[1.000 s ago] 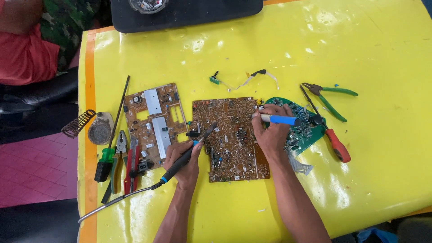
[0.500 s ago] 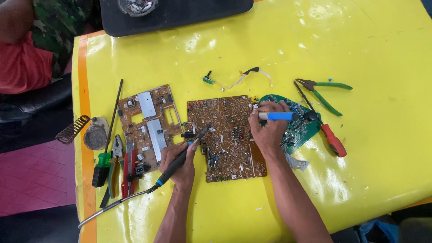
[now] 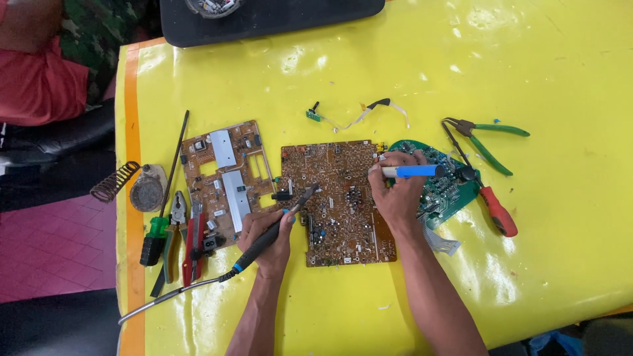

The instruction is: The person uses a soldering iron in their left hand and a blue marker in their right hand to work on a brown circuit board placed on a yellow table. The person repeatedly applies the soldering iron to various points on the board while holding the marker nearby. Other tools and electronic components are scattered around the workspace.

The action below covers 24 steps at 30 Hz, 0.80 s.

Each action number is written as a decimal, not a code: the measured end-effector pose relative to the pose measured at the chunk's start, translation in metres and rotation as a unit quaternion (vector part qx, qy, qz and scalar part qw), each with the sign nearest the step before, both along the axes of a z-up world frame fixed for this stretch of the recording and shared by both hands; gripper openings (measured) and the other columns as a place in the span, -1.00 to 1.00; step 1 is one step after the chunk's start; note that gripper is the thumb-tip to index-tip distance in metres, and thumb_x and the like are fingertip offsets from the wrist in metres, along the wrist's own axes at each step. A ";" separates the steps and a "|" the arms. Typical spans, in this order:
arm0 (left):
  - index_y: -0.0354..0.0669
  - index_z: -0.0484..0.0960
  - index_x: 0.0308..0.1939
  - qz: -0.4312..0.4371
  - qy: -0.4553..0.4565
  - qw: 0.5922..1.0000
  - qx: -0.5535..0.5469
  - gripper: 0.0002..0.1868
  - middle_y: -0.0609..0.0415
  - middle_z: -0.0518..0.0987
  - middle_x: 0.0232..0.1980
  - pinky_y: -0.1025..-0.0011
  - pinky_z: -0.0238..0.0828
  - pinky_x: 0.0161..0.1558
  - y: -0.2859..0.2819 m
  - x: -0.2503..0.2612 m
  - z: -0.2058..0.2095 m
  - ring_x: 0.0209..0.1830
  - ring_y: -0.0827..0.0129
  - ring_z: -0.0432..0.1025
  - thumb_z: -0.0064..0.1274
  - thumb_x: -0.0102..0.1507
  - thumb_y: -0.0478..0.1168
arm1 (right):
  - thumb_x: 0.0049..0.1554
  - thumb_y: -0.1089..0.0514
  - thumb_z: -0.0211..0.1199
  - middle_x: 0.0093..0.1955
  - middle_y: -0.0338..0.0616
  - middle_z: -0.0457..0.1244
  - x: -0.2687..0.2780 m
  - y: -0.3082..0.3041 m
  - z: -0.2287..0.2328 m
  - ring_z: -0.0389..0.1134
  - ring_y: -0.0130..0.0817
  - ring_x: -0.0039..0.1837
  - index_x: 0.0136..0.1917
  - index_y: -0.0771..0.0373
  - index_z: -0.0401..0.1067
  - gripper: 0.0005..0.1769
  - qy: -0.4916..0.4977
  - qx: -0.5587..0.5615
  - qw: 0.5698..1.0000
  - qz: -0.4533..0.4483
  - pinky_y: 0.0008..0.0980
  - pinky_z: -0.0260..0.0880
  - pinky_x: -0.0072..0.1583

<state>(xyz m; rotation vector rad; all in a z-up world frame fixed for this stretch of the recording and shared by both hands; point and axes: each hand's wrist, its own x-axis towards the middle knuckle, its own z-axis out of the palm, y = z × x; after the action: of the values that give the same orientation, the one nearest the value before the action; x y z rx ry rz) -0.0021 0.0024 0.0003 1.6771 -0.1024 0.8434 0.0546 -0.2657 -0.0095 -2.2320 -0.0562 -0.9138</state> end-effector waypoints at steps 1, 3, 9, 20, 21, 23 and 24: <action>-0.23 0.81 -0.29 0.002 0.000 1.000 0.001 -0.82 -0.03 0.60 -0.36 0.43 0.53 -0.31 0.003 -0.004 -0.005 -0.41 0.32 0.55 0.51 0.12 -0.27 | 0.20 0.23 0.33 -0.33 -0.27 0.33 -0.001 0.001 0.001 0.48 -0.16 0.16 -0.25 0.08 0.44 -0.82 0.000 0.001 1.000 0.002 0.28 0.07 0.50; -0.25 0.81 -0.29 -0.026 0.007 0.999 -0.019 -0.81 -0.05 0.61 -0.36 0.43 0.57 -0.26 0.007 -0.010 -0.015 -0.41 0.28 0.58 0.51 0.11 -0.27 | 0.24 0.23 0.31 -0.29 -0.25 0.34 -0.003 0.004 0.004 0.47 -0.15 0.17 -0.25 0.11 0.42 -0.79 -0.004 -0.003 1.000 0.007 0.30 0.05 0.52; -0.22 0.81 -0.36 -0.072 0.046 0.996 0.020 -0.78 -0.09 0.65 -0.40 0.37 0.58 -0.30 0.005 -0.012 0.003 -0.42 0.18 0.61 0.57 0.04 -0.26 | 0.24 0.19 0.31 -0.25 -0.26 0.34 -0.004 0.004 0.007 0.47 -0.15 0.21 -0.23 0.10 0.43 -0.81 0.009 0.002 1.000 0.013 0.30 0.05 0.55; -0.23 0.80 -0.34 -0.034 0.041 0.999 0.007 -0.83 -0.06 0.62 -0.41 0.40 0.53 -0.35 0.000 -0.007 -0.001 -0.46 0.20 0.59 0.52 0.11 -0.30 | 0.29 0.12 0.26 -0.25 -0.30 0.35 -0.008 0.011 0.020 0.46 -0.21 0.21 -0.22 0.06 0.45 -0.79 0.034 0.004 0.998 0.047 0.24 0.10 0.53; -0.25 0.81 -0.32 -0.030 0.039 0.999 -0.008 -0.84 -0.07 0.62 -0.40 0.43 0.51 -0.35 -0.002 -0.005 -0.001 -0.46 0.23 0.58 0.51 0.12 -0.31 | 0.29 0.11 0.27 -0.26 -0.29 0.36 -0.007 0.011 0.020 0.47 -0.21 0.21 -0.23 0.07 0.44 -0.78 0.033 0.000 0.998 0.045 0.23 0.11 0.53; -0.26 0.81 -0.33 -0.028 0.040 0.999 -0.013 -0.83 -0.07 0.62 -0.40 0.43 0.51 -0.35 -0.002 -0.006 -0.002 -0.47 0.25 0.58 0.52 0.11 -0.31 | 0.30 0.11 0.25 -0.24 -0.29 0.36 -0.009 0.011 0.024 0.46 -0.21 0.22 -0.21 0.06 0.45 -0.79 0.037 0.001 0.998 0.047 0.23 0.10 0.53; -0.27 0.81 -0.34 -0.027 0.040 0.999 -0.018 -0.83 -0.08 0.62 -0.40 0.43 0.50 -0.36 -0.002 -0.005 -0.003 -0.47 0.26 0.58 0.52 0.10 -0.32 | 0.31 0.10 0.23 -0.22 -0.29 0.37 -0.010 0.011 0.027 0.45 -0.20 0.22 -0.18 0.06 0.47 -0.81 0.041 0.001 0.998 0.048 0.23 0.09 0.54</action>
<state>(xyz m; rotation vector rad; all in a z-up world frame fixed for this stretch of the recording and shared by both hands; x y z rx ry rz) -0.0073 0.0002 -0.0031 1.6641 -0.0760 0.7329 0.0448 -0.2545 0.0170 -2.2414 -0.1241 -0.7688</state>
